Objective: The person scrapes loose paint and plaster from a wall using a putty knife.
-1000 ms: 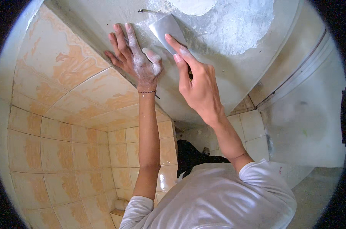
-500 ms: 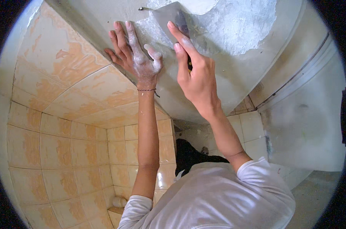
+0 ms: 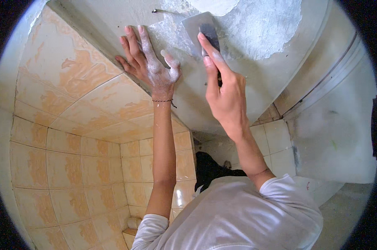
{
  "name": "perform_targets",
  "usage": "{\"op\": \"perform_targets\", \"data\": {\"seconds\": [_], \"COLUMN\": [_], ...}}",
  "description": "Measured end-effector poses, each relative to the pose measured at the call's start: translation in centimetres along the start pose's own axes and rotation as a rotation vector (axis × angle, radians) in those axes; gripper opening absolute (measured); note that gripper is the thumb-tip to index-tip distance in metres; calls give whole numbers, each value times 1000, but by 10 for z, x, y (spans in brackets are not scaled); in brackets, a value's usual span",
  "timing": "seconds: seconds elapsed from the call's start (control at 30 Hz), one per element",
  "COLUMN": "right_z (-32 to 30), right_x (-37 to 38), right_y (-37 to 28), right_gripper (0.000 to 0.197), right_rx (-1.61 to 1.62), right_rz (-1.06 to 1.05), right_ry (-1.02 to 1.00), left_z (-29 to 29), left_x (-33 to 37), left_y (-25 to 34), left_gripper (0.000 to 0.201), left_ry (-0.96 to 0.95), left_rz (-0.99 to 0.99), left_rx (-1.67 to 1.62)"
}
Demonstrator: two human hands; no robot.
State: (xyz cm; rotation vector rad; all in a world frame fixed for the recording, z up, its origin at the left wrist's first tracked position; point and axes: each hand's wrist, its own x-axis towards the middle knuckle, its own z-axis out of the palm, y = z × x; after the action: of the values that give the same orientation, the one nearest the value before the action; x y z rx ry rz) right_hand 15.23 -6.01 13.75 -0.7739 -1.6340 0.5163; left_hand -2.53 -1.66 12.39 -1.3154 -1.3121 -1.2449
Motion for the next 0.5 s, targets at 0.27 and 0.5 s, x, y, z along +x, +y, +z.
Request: {"op": "perform_targets", "data": {"seconds": [0.27,0.5], "right_z": [2,4], "right_x": [5,-1], "right_y": [-5,1], "right_gripper": [40,41], "right_rx": [-46,-89], "right_rz": [-62,-87], "right_ry": [75,110], "left_z": [2,2], "left_x": [-1,1], "left_y": [5,4], "left_gripper": [71,71], "left_ry": [-18,-20], "left_rz": [-22,-30], "left_rx": [25,17]}}
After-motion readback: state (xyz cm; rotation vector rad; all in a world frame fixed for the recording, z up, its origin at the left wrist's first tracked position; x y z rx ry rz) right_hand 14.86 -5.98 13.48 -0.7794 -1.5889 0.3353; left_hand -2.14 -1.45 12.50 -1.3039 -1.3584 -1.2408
